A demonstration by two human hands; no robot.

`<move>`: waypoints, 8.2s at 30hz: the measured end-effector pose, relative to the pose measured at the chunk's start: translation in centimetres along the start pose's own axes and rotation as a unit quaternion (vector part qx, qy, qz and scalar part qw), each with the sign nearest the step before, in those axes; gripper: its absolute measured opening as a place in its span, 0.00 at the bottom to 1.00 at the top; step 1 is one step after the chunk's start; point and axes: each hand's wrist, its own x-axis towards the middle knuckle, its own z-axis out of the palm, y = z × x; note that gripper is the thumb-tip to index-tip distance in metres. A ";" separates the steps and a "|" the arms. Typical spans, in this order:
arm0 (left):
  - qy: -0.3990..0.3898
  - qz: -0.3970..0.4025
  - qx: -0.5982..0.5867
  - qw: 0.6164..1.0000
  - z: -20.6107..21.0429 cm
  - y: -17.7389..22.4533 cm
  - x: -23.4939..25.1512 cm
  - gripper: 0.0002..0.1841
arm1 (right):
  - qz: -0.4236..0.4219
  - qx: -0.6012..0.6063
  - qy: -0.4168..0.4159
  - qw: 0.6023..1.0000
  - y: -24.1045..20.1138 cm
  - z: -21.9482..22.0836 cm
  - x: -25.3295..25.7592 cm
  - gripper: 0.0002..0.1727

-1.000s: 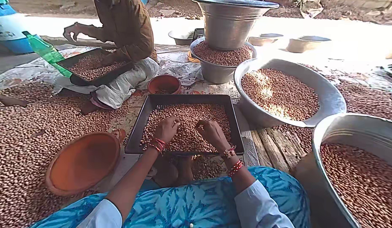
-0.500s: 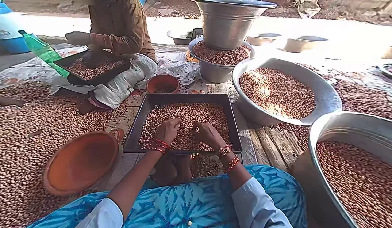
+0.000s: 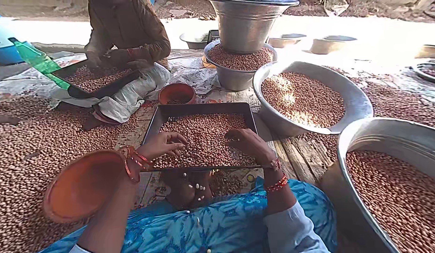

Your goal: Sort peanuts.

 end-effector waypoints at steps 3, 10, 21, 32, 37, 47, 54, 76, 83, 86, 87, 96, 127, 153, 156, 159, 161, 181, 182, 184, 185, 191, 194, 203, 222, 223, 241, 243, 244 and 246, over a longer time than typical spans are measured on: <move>-0.021 -0.214 0.314 0.925 0.1 -0.3 1.2 0.23 | 0.164 -0.119 -0.024 0.979 1.3 0.8 0.9 0.25; -0.045 -0.227 0.348 0.908 7.6 2.4 3.6 0.31 | 0.105 -0.160 -0.156 0.969 -1.8 4.9 2.5 0.36; 0.240 0.069 0.161 0.955 7.1 2.3 4.9 0.16 | 0.003 0.078 0.114 0.990 1.1 1.9 1.9 0.21; 0.311 -0.033 0.164 0.936 2.8 -3.9 5.0 0.12 | 0.022 0.023 0.131 0.991 0.6 1.2 1.5 0.14; 0.284 0.010 0.187 0.940 3.5 -3.0 4.8 0.11 | 0.012 0.004 0.108 0.994 -0.2 1.8 1.7 0.14; 0.270 -0.021 0.153 0.950 3.8 -2.3 4.8 0.12 | 0.025 -0.013 0.146 0.989 0.6 0.9 0.9 0.13; 0.174 -0.058 0.248 0.951 5.1 -1.4 5.2 0.17 | 0.014 -0.024 0.092 0.995 -0.5 1.3 1.0 0.13; -0.026 -0.090 0.340 0.936 5.9 -0.2 5.0 0.16 | -0.062 0.053 0.056 0.995 -1.2 4.4 2.9 0.15; -0.052 -0.071 0.331 0.940 5.1 -1.4 5.1 0.15 | -0.059 -0.106 -0.039 0.992 -2.1 7.5 3.7 0.13; -0.050 -0.054 0.314 0.947 4.2 -1.2 4.5 0.15 | -0.056 -0.121 -0.044 0.990 -2.4 7.6 3.8 0.13; -0.044 -0.044 0.302 0.951 3.9 -1.0 4.2 0.14 | -0.062 -0.116 -0.043 0.990 -2.4 7.5 3.6 0.13; -0.297 0.262 -0.089 0.914 -1.1 -3.7 1.7 0.11 | -0.269 0.167 -0.134 0.939 -3.2 3.5 0.8 0.14; 0.269 0.072 0.068 0.958 2.3 0.1 2.9 0.18 | 0.128 -0.087 0.099 0.983 0.7 3.6 3.9 0.17; 0.201 0.018 0.120 0.972 5.7 -0.1 4.8 0.15 | 0.019 -0.010 0.082 0.996 -1.3 2.9 2.2 0.15; 0.141 0.015 0.203 0.969 6.8 0.3 4.6 0.15 | 0.024 -0.049 0.048 0.997 -2.0 3.4 2.2 0.14; 0.112 0.014 0.253 0.961 8.3 0.4 5.0 0.15 | 0.020 -0.085 0.010 0.996 -2.3 4.0 2.1 0.13; 0.116 0.009 0.243 0.963 8.0 0.4 5.2 0.14 | 0.012 -0.107 -0.014 0.994 -2.4 4.6 2.2 0.13; 0.034 -0.001 0.240 0.970 7.4 1.6 3.7 0.13 | -0.187 0.110 -0.067 0.974 -2.3 2.7 0.7 0.10; 0.062 0.024 0.180 0.981 6.5 1.0 3.5 0.12 | -0.224 0.177 -0.077 0.955 -2.6 2.4 0.3 0.10; 0.095 0.050 0.079 0.991 4.4 0.1 3.0 0.11 | -0.230 0.181 -0.056 0.955 -3.2 2.3 -0.1 0.09; 0.099 0.048 0.060 0.992 3.5 -0.1 2.9 0.11 | -0.209 0.125 -0.038 0.969 -3.3 2.5 0.0 0.09; -0.015 -0.107 0.297 0.949 3.0 0.7 2.8 0.14 | -0.076 -0.065 -0.091 0.991 -2.8 6.2 2.7 0.11; -0.042 -0.163 0.357 0.919 4.6 0.3 3.9 0.18 | -0.067 -0.082 -0.101 0.989 -2.7 7.4 3.1 0.11; -0.111 0.059 0.111 0.986 1.1 -0.7 1.3 0.07 | -0.094 -0.061 -0.088 0.990 -2.4 6.3 2.7 0.11; 0.020 -0.132 0.118 0.984 7.8 0.4 4.9 0.30 | 0.023 0.004 -0.047 0.999 -3.6 7.3 3.2 0.42; 0.066 -0.099 0.006 0.993 8.1 0.0 4.8 0.31 | -0.019 0.058 -0.021 0.998 -3.1 7.2 3.5 0.41; 0.249 0.093 0.172 0.949 3.8 1.4 2.4 0.13 | 0.195 -0.231 0.064 0.951 2.3 1.4 2.3 0.13; 0.212 0.060 0.227 0.949 5.1 1.9 2.9 0.12 | 0.196 -0.233 0.060 0.951 2.3 1.5 2.3 0.14; 0.193 0.041 0.255 0.946 5.9 2.1 3.2 0.12 | 0.197 -0.234 0.055 0.951 2.3 1.5 2.3 0.14; 0.178 0.026 0.305 0.935 7.4 1.9 3.9 0.12 | 0.192 -0.225 0.052 0.954 2.5 1.2 2.1 0.15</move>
